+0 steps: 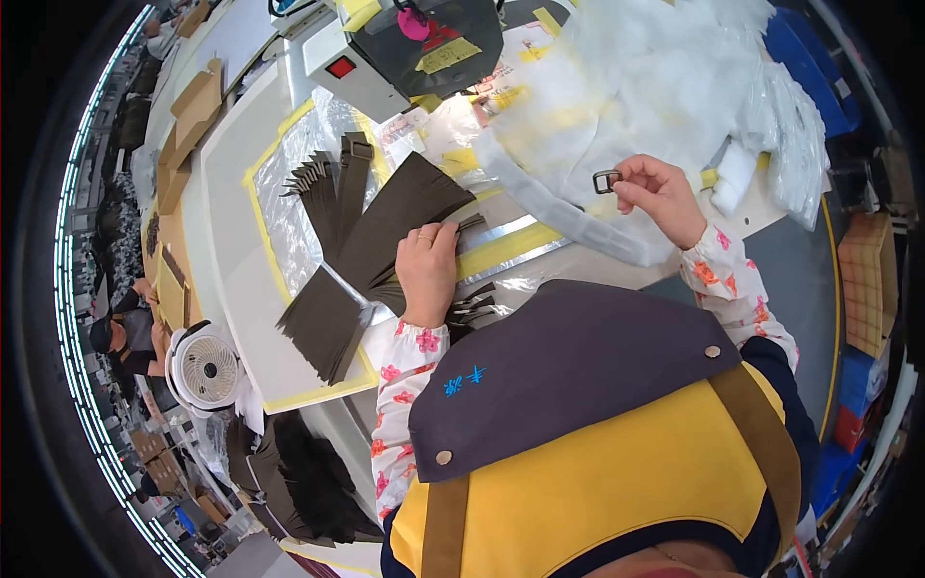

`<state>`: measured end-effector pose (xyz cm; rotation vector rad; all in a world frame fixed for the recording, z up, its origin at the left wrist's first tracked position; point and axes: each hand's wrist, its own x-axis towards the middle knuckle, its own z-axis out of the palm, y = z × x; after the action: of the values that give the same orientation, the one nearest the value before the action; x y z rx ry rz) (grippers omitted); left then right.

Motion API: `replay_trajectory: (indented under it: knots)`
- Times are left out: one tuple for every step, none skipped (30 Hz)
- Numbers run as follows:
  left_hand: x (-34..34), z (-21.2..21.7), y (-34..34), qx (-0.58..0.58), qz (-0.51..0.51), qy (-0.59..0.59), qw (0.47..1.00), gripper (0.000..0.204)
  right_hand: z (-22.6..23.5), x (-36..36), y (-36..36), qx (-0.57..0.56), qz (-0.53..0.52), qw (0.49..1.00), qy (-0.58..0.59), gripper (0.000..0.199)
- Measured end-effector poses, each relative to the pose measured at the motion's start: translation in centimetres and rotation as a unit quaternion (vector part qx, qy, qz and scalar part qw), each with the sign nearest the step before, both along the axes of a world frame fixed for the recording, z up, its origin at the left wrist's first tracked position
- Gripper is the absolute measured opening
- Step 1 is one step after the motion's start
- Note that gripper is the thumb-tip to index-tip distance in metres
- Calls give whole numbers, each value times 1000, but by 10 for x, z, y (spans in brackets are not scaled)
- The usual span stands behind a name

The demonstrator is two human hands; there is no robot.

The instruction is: Assembling textile straps by threading and attaching metal buckles.

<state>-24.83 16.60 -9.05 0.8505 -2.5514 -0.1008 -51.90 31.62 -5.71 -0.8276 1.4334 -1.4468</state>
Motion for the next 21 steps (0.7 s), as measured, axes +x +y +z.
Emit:
replay_trajectory:
  knots:
    - [-1,-3,-2,-9,-10,42,999,20,-2,6,-7,-24,-5,1000,3,11]
    - [-1,-5,-3,-19,-20,84,996,22,-1,8,-11,-28,-1,1000,3,11]
    - [1,-7,-3,-7,-18,95,995,24,0,10,-15,-32,5,999,41,11]
    - [2,-7,-4,-8,-15,94,995,24,0,12,-18,-33,10,996,78,10]
    - [3,-7,-5,-25,-12,88,996,23,0,13,-22,-34,12,996,77,10]
    - [5,-7,-6,-41,-10,83,996,23,1,13,-26,-32,18,996,76,11]
    - [8,-7,-6,-41,-5,82,996,23,1,15,-29,-29,28,997,73,12]
    - [11,-7,-5,-29,-11,73,997,23,2,17,-32,-28,33,996,72,12]
    - [13,-8,-5,-18,-17,64,998,23,3,21,-35,-8,16,1000,-24,12]
    - [12,-6,-4,-17,-11,64,998,23,4,23,-37,13,1,993,-118,13]
    - [10,-4,-4,-35,8,77,996,22,4,24,-37,15,6,993,-118,13]
    - [8,-3,-4,-54,26,90,994,22,3,26,-37,20,15,987,-161,13]
    - [10,-5,-4,-54,30,88,994,22,1,28,-38,25,23,978,-206,13]
    - [12,-7,-4,-48,22,76,996,21,-1,30,-40,26,27,977,-208,13]
    - [14,-8,-4,-41,13,64,997,21,-2,32,-42,27,36,985,-168,12]
    - [15,-8,-3,-40,14,61,997,21,-4,34,-41,28,42,991,-127,10]
    - [16,-8,-2,-38,22,59,997,21,-8,37,-40,30,43,990,-129,10]
    - [17,-7,0,-37,28,57,997,21,-14,41,-39,-63,36,997,39,9]
    - [17,-7,0,-37,28,58,997,21,-15,42,-41,-154,28,965,209,8]
    - [18,-7,2,-5,42,22,999,22,-15,43,-40,-154,27,965,210,8]
    - [19,-7,3,28,55,-13,998,23,-13,46,-37,-201,8,934,295,11]
